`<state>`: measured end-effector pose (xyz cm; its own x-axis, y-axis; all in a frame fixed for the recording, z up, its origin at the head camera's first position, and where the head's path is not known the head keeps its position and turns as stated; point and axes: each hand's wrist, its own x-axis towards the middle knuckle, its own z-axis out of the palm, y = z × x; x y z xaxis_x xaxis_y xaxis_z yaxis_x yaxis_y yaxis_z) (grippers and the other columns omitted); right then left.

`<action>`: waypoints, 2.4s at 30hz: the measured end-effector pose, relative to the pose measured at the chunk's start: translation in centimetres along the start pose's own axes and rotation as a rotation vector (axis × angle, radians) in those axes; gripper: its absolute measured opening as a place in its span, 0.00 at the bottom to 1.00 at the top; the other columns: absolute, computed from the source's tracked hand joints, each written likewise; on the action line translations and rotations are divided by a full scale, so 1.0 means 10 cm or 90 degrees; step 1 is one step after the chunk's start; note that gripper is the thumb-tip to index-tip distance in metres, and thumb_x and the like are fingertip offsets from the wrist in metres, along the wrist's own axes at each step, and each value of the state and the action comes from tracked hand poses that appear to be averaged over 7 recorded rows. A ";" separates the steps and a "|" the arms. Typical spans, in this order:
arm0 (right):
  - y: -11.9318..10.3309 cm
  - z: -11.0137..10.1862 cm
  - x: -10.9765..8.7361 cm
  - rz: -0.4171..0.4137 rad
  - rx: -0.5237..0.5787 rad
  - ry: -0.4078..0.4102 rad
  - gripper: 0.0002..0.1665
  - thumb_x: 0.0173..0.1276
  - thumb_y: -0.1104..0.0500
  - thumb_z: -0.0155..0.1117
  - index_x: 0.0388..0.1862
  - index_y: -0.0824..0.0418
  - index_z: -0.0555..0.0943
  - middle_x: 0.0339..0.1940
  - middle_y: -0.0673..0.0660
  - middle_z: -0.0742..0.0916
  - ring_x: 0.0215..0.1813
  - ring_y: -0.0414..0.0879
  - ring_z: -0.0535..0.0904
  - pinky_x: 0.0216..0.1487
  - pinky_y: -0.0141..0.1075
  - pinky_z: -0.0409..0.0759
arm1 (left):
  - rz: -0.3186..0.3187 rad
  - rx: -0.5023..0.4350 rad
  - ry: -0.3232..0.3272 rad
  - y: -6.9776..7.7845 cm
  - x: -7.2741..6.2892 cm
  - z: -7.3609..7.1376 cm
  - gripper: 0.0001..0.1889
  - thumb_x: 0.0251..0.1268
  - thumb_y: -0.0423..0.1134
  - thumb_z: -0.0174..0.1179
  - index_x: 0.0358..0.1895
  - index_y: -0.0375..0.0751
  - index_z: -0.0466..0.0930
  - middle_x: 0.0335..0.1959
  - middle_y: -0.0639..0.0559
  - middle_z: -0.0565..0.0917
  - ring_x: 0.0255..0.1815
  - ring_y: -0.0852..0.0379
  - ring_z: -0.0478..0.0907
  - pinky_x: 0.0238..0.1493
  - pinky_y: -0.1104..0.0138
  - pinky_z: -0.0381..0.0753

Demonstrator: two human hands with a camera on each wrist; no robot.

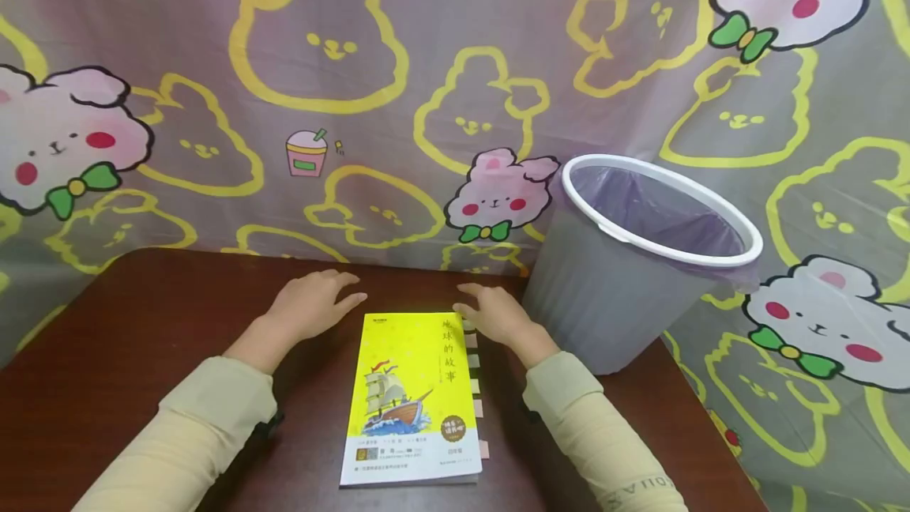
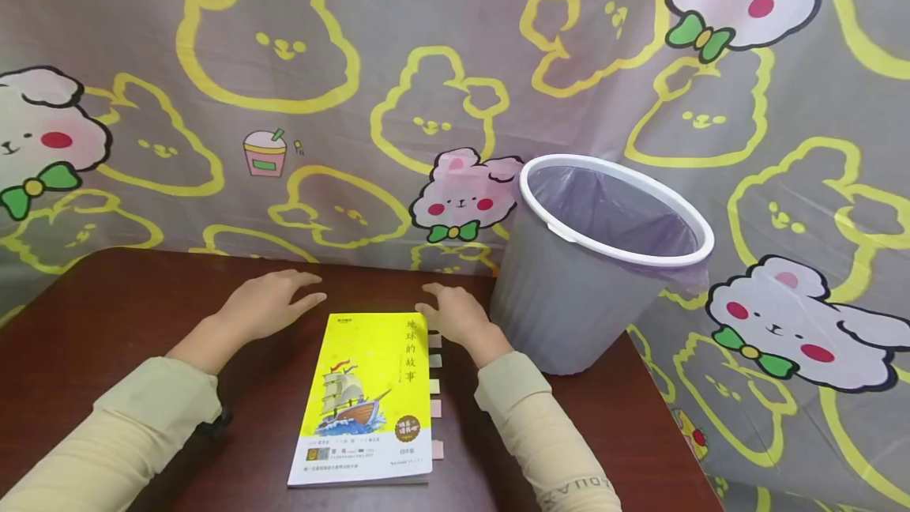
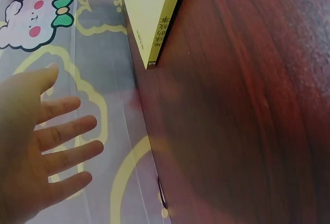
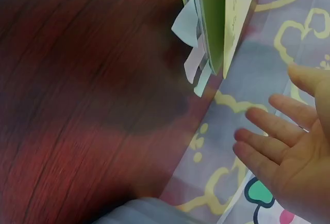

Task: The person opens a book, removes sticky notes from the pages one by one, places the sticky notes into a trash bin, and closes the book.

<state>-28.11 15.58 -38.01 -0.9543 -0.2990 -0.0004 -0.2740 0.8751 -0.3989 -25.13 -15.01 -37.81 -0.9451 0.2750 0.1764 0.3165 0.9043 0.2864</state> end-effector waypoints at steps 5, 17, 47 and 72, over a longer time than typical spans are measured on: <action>0.06 -0.03 0.00 0.001 0.004 -0.002 0.25 0.75 0.54 0.67 0.67 0.61 0.80 0.60 0.59 0.86 0.52 0.52 0.84 0.56 0.47 0.83 | 0.004 -0.007 -0.004 -0.01 -0.01 -0.02 0.22 0.72 0.46 0.65 0.60 0.34 0.83 0.56 0.37 0.83 0.57 0.37 0.80 0.57 0.44 0.79; 0.17 0.04 0.00 0.007 0.036 -0.019 0.19 0.74 0.58 0.68 0.60 0.63 0.84 0.51 0.58 0.88 0.43 0.50 0.83 0.50 0.44 0.85 | 0.001 -0.110 -0.050 -0.03 0.05 0.07 0.12 0.71 0.40 0.66 0.51 0.38 0.87 0.46 0.44 0.87 0.45 0.46 0.81 0.51 0.48 0.82; 0.26 0.29 0.32 0.179 0.379 -0.014 0.10 0.68 0.63 0.72 0.35 0.73 0.88 0.26 0.58 0.87 0.24 0.44 0.83 0.34 0.37 0.87 | 0.017 -0.150 -0.135 0.07 0.10 0.10 0.11 0.74 0.39 0.63 0.53 0.38 0.87 0.47 0.46 0.87 0.39 0.52 0.80 0.44 0.54 0.81; 0.19 0.12 0.27 0.140 0.495 -0.118 0.16 0.76 0.57 0.65 0.42 0.72 0.86 0.26 0.56 0.85 0.25 0.45 0.78 0.30 0.32 0.80 | 0.003 -0.284 -0.124 -0.03 0.08 0.05 0.10 0.74 0.37 0.62 0.48 0.36 0.87 0.40 0.48 0.86 0.36 0.51 0.80 0.37 0.60 0.78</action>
<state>-31.10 15.94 -39.86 -0.9226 -0.2691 -0.2762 0.1422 0.4284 -0.8923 -26.04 -14.85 -38.23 -0.9278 0.3730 0.0119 0.2846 0.6866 0.6690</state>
